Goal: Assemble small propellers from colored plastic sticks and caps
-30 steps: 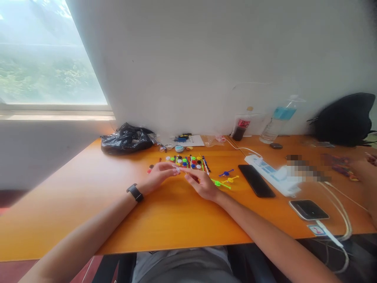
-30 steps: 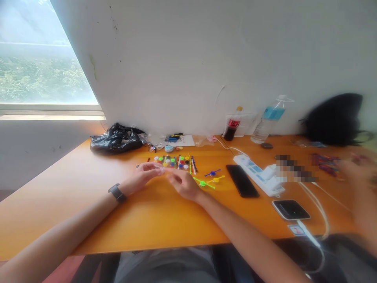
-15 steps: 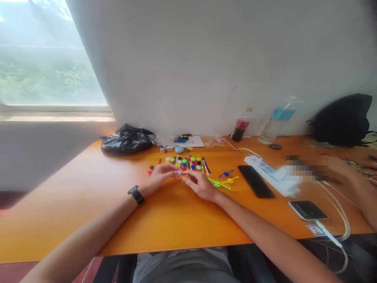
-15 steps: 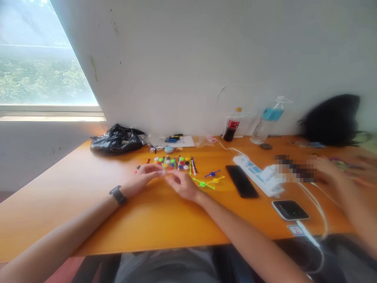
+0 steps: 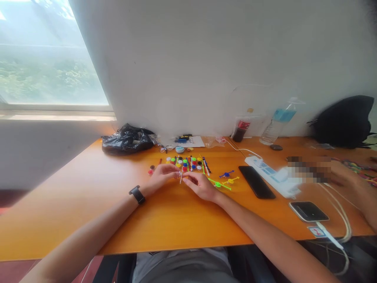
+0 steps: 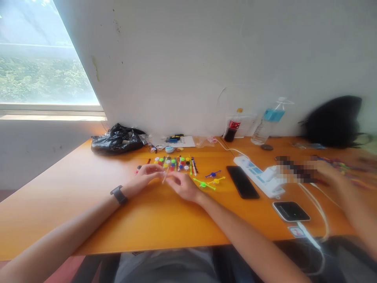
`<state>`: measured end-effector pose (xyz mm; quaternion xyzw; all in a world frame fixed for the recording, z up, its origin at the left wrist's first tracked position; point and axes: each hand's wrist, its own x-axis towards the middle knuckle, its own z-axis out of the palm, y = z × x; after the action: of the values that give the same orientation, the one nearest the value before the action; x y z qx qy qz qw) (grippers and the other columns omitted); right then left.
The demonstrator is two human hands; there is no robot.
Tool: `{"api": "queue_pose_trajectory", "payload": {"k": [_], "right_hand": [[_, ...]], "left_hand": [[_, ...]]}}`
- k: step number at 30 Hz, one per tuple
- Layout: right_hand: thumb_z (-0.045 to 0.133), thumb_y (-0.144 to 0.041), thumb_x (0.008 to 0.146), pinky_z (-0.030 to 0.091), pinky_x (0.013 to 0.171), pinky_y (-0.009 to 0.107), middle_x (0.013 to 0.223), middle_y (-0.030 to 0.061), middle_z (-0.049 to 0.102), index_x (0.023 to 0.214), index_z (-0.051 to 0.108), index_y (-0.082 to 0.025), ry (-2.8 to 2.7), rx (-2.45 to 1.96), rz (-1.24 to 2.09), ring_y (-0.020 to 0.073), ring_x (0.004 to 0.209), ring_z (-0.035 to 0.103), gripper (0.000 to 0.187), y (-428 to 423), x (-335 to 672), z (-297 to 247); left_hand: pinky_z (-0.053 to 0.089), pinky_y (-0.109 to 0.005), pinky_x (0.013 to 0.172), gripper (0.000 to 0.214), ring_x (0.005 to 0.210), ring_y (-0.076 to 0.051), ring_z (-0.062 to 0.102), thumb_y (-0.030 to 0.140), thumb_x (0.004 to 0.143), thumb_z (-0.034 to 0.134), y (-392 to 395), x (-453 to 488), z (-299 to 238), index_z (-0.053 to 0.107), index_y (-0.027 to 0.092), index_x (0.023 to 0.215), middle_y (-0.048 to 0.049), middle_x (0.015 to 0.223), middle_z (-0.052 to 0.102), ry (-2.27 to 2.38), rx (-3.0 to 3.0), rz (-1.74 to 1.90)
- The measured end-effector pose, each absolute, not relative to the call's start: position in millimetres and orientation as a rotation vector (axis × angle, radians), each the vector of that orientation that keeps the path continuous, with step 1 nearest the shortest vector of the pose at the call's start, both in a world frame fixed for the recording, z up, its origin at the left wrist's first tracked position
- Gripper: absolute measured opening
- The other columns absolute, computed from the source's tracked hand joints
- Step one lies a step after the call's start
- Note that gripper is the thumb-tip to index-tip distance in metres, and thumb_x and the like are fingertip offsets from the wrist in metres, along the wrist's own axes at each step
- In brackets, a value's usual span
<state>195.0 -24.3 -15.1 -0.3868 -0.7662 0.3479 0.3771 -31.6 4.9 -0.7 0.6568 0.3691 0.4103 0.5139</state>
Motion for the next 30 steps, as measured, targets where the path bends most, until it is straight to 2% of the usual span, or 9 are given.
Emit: {"api": "queue_pose_trajectory", "payload": {"k": [13,18,19,21,23,25,26,28,30], "right_hand": [[0.057,-0.043,0.102,0.041,0.065,0.027,0.084,0.0015,0.069,0.109,0.076,-0.021,-1.986,-0.998,0.862,0.0146,0.067,0.052,0.030,-25.6,194.9,-12.6],[0.057,-0.046,0.102,0.041,0.065,0.028,0.081,0.0015,0.066,0.102,0.075,-0.020,-1.971,-1.011,0.825,0.0147,0.066,0.051,0.031,-23.7,196.2,-12.9],[0.056,-0.047,0.102,0.041,0.065,0.028,0.078,0.0011,0.064,0.105,0.074,-0.020,-1.951,-1.016,0.814,0.0150,0.066,0.051,0.033,-23.5,197.4,-11.8],[0.049,-0.049,0.105,0.041,0.065,0.029,0.073,-0.0006,0.058,0.124,0.068,-0.021,-1.884,-1.010,0.812,0.0161,0.065,0.050,0.038,-23.5,200.3,-8.5],[0.042,-0.050,0.108,0.041,0.065,0.029,0.072,-0.0022,0.052,0.145,0.054,-0.023,-1.810,-0.968,0.841,0.0166,0.065,0.048,0.047,-23.9,202.9,-4.8],[0.039,-0.052,0.108,0.040,0.064,0.029,0.075,-0.0020,0.051,0.153,0.044,-0.024,-1.753,-0.919,0.887,0.0164,0.066,0.046,0.053,-24.1,203.7,-2.6],[0.040,-0.054,0.108,0.039,0.064,0.029,0.078,-0.0014,0.051,0.152,0.045,-0.024,-1.735,-0.906,0.912,0.0162,0.066,0.045,0.054,-24.1,203.4,-2.5],[0.041,-0.061,0.105,0.038,0.063,0.029,0.079,-0.0004,0.052,0.139,0.058,-0.023,-1.718,-0.913,0.977,0.0158,0.067,0.044,0.053,-23.9,202.1,-3.6],[0.037,-0.069,0.103,0.036,0.059,0.029,0.070,-0.0001,0.049,0.102,0.072,-0.021,-1.746,-0.962,1.124,0.0153,0.062,0.041,0.059,-23.9,200.8,-4.8]], "left_hand": [[0.053,-0.033,0.090,0.028,0.097,-0.023,0.069,0.039,0.083,0.081,0.5,-31.5,5.5,0.079,0.015,0.097,-0.0092,0.101,0.077,0.897,1.623,0.959],[0.054,-0.033,0.088,0.029,0.095,-0.023,0.070,0.040,0.081,0.083,0.0,-31.4,6.7,0.079,0.015,0.096,-0.0091,0.100,0.077,0.897,1.626,0.955],[0.054,-0.033,0.088,0.029,0.094,-0.023,0.070,0.040,0.081,0.083,-0.3,-31.4,7.0,0.079,0.015,0.096,-0.0093,0.100,0.078,0.894,1.621,0.953],[0.055,-0.034,0.088,0.030,0.092,-0.023,0.071,0.040,0.080,0.083,-1.0,-31.3,7.6,0.080,0.015,0.096,-0.0096,0.098,0.078,0.886,1.606,0.947],[0.055,-0.036,0.088,0.030,0.091,-0.023,0.071,0.040,0.080,0.083,-1.9,-31.3,8.2,0.080,0.015,0.096,-0.0096,0.097,0.078,0.878,1.582,0.945],[0.055,-0.036,0.089,0.029,0.089,-0.023,0.071,0.039,0.080,0.083,-2.3,-31.4,8.6,0.080,0.015,0.095,-0.0090,0.095,0.078,0.880,1.563,0.958],[0.056,-0.036,0.089,0.028,0.089,-0.023,0.071,0.039,0.080,0.083,-2.3,-31.5,8.6,0.080,0.016,0.095,-0.0088,0.095,0.078,0.883,1.557,0.969],[0.056,-0.036,0.088,0.026,0.088,-0.023,0.072,0.038,0.080,0.083,-1.6,-31.9,8.3,0.080,0.016,0.094,-0.0086,0.094,0.079,0.894,1.553,0.996],[0.056,-0.036,0.088,0.026,0.089,-0.023,0.072,0.038,0.080,0.083,-0.2,-32.2,7.5,0.080,0.016,0.094,-0.0089,0.096,0.079,0.913,1.551,1.030]]}}
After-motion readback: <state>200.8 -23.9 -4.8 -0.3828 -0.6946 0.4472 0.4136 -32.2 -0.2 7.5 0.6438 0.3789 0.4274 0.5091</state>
